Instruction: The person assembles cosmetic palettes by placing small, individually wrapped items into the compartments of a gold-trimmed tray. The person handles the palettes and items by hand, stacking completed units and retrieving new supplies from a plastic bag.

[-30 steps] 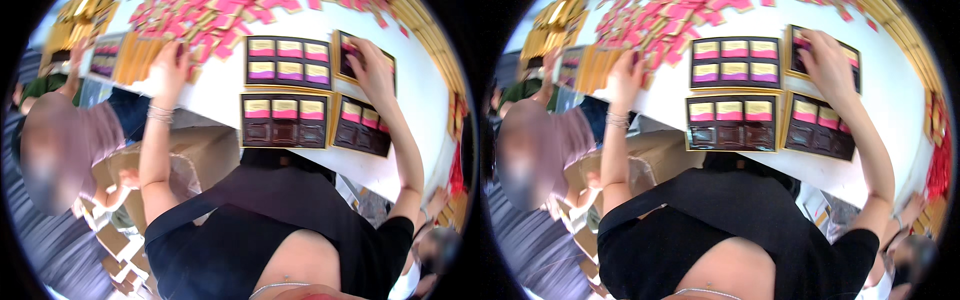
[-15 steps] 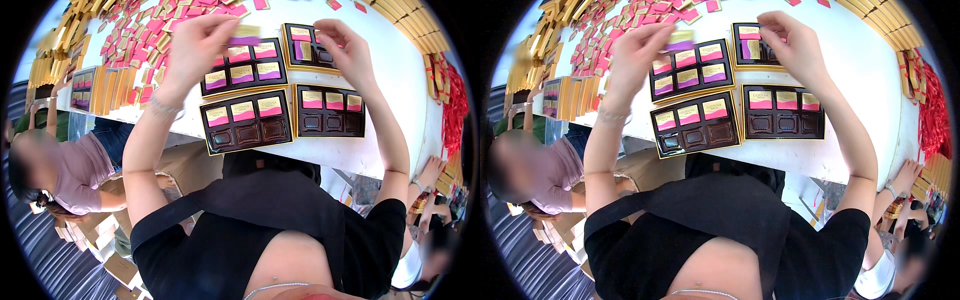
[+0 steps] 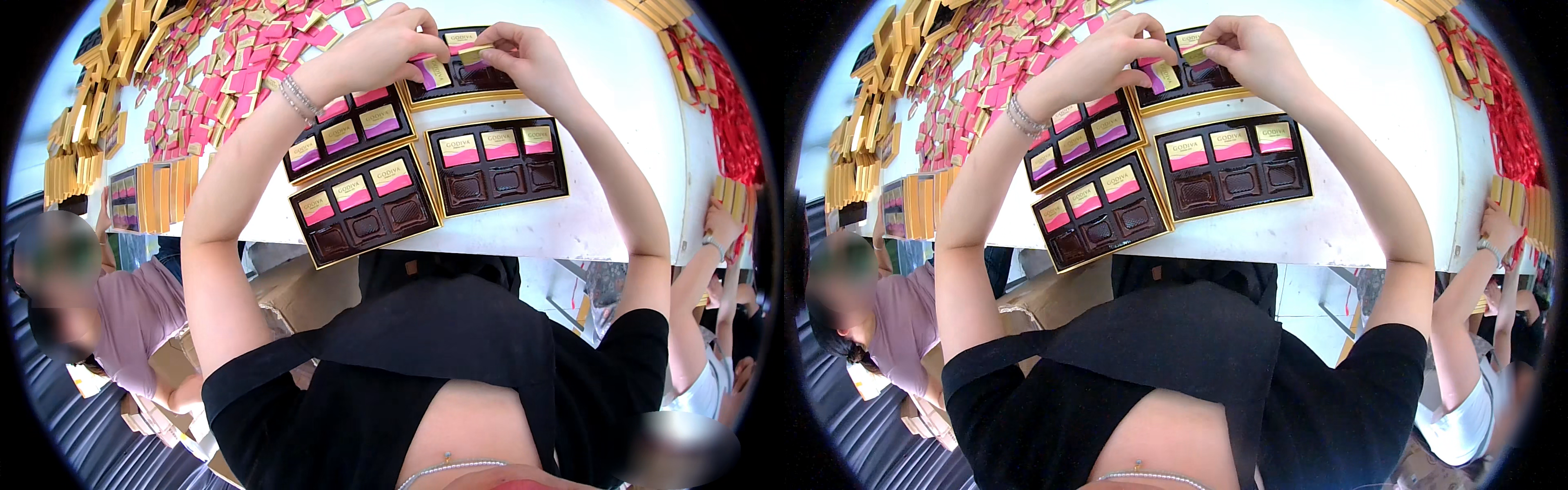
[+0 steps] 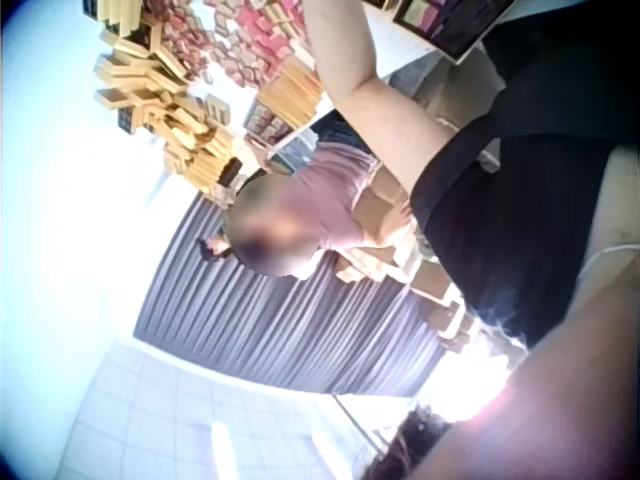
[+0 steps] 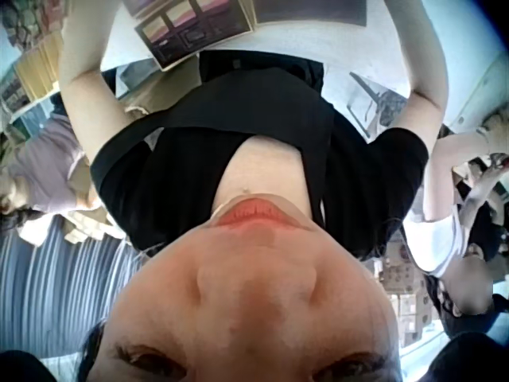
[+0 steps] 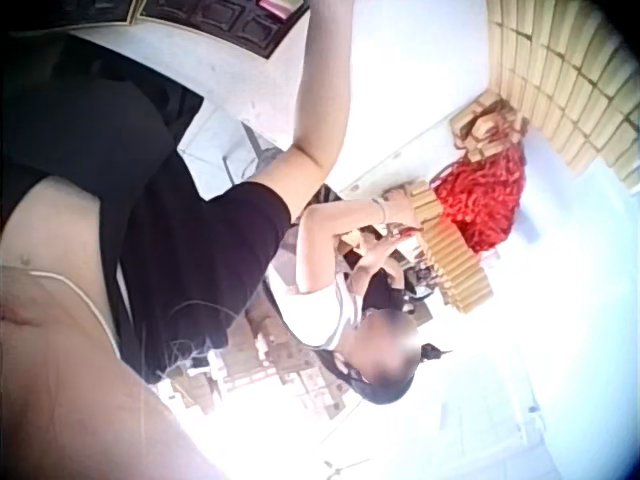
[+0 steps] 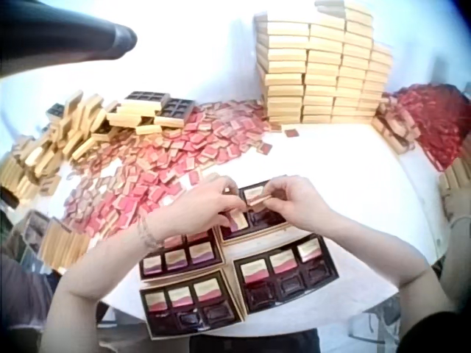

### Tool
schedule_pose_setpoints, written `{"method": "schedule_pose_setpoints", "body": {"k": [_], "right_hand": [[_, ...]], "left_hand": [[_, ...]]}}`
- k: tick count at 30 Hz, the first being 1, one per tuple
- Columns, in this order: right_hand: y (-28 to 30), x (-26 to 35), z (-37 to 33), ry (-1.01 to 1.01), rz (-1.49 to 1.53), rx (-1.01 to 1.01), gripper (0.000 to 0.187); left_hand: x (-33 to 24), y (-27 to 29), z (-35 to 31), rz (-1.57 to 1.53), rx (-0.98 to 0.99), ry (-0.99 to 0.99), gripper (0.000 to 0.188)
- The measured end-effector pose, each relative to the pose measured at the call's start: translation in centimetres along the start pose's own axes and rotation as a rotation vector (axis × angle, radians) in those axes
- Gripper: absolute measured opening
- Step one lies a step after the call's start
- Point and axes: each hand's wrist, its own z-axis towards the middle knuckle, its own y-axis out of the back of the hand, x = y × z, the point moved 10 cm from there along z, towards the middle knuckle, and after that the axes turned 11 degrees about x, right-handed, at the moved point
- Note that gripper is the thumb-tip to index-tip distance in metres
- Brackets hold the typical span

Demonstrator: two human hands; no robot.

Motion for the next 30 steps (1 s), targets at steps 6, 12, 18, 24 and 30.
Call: {"method": "schedule_pose_setpoints", "body": {"k": [6,12,18,24,30], "right_hand": [[-1.1,-1.2,0.8,-0.154,-0.199,0.098,0.013],[-0.9,2.7,-1.5,0.122,-0.493,-0.028,0.019],[-5.3,3.9,-5.0,0.246,-0.782,0.226,0.057],[-5.9,3.8,-5.1,0.164,-0.796,0.366,0.065],[-1.5,8.0,-1.9,0.232,-0.495,0.2,0.06]], "left_hand": [[4.1,-1.9,-0.2,-0.41,0.247,0.46,0.015],[2.7,-1.4,-1.7,-0.108,0.204,0.631,0.019],[-3.7,-3.8,-2.9,0.002,0.226,0.438,0.056],[-4.7,-4.9,-4.0,-0.062,0.26,0.433,0.077],[-2.8,5.6,-19.0,0.054,-0.249,0.799,0.051]]}}
